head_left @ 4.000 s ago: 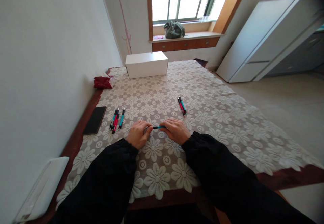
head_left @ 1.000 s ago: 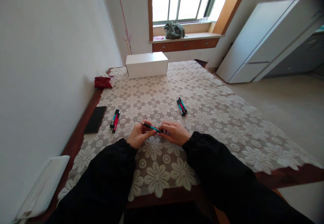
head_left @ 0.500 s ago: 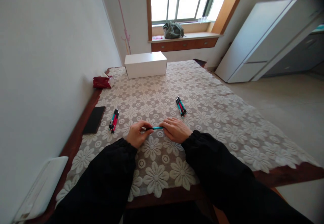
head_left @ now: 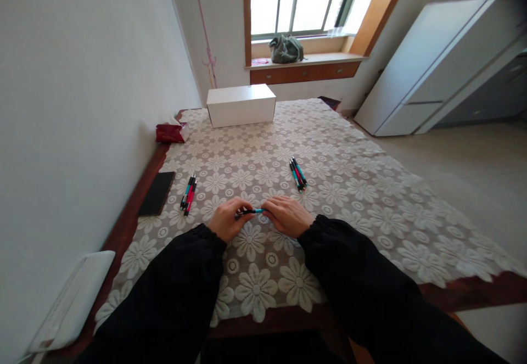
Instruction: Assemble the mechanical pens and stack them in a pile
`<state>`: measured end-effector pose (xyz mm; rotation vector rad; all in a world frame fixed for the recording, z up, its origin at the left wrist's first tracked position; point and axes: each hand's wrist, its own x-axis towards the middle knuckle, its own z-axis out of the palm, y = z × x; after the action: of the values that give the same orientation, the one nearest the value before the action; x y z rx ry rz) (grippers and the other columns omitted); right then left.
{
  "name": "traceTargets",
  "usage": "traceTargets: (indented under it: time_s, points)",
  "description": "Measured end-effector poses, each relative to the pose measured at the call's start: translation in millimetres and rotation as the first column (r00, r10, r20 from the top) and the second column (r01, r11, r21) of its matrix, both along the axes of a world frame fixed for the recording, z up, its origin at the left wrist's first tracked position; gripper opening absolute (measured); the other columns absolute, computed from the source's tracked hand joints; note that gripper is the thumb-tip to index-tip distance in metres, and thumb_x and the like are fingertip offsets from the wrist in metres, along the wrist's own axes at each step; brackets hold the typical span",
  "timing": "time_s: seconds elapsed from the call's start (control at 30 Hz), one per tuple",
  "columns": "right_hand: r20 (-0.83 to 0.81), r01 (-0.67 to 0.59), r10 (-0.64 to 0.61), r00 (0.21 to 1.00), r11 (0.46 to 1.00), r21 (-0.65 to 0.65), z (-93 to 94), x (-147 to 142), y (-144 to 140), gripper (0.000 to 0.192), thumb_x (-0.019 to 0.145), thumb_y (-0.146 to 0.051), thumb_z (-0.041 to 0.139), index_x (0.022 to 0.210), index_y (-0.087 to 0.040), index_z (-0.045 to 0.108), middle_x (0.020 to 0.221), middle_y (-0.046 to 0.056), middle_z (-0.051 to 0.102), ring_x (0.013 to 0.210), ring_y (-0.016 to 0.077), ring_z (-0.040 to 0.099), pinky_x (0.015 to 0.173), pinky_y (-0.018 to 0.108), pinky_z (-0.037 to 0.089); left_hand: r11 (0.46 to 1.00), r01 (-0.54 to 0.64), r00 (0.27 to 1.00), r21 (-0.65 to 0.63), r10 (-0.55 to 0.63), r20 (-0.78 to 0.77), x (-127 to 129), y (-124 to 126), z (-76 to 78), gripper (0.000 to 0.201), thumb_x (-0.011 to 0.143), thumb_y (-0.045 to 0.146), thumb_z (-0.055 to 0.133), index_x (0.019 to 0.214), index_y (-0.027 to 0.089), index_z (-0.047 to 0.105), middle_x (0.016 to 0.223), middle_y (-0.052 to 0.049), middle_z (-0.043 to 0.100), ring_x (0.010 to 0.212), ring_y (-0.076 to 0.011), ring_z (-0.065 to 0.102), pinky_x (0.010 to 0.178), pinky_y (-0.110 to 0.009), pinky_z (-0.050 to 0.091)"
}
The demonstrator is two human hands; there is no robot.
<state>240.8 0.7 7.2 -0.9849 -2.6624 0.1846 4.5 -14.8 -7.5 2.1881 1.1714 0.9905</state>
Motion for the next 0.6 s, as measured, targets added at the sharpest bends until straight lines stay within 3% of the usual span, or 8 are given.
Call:
traceTargets:
  time_s: [0.2,0.6]
  points:
    - [-0.049,-0.015,0.011,0.999,0.997,-0.082,-3.7,-1.9,-2.9,0.023,0.107,-0.031,0.045,0.097,-0.019,0.063,0.086,0.004,0.068,0.082,0.0199,0.065,0.072,0.029,0.040,0.994,0.042,0.968,0.098,-0.016,-0.250,-2.3,-0.5,6.9,0.010,0.091,0.029,0.073,0.094,0.023,0.066,0.092,-0.001,0.070,0.090,-0.0215,0.065,0.080,-0.034,0.052]
    - [0.047,0.041,-0.037,0.998,0.995,-0.094,-8.2,-3.9,-2.0,0.019,0.104,-0.026,0.050,0.088,-0.019,0.058,0.079,0.004,0.067,0.075,0.0187,0.064,0.064,0.028,0.035,0.998,0.028,0.975,0.059,-0.014,-0.223,-0.8,-1.6,8.8,0.011,0.092,0.036,0.071,0.090,0.025,0.071,0.089,-0.002,0.074,0.088,-0.0218,0.065,0.081,-0.035,0.052]
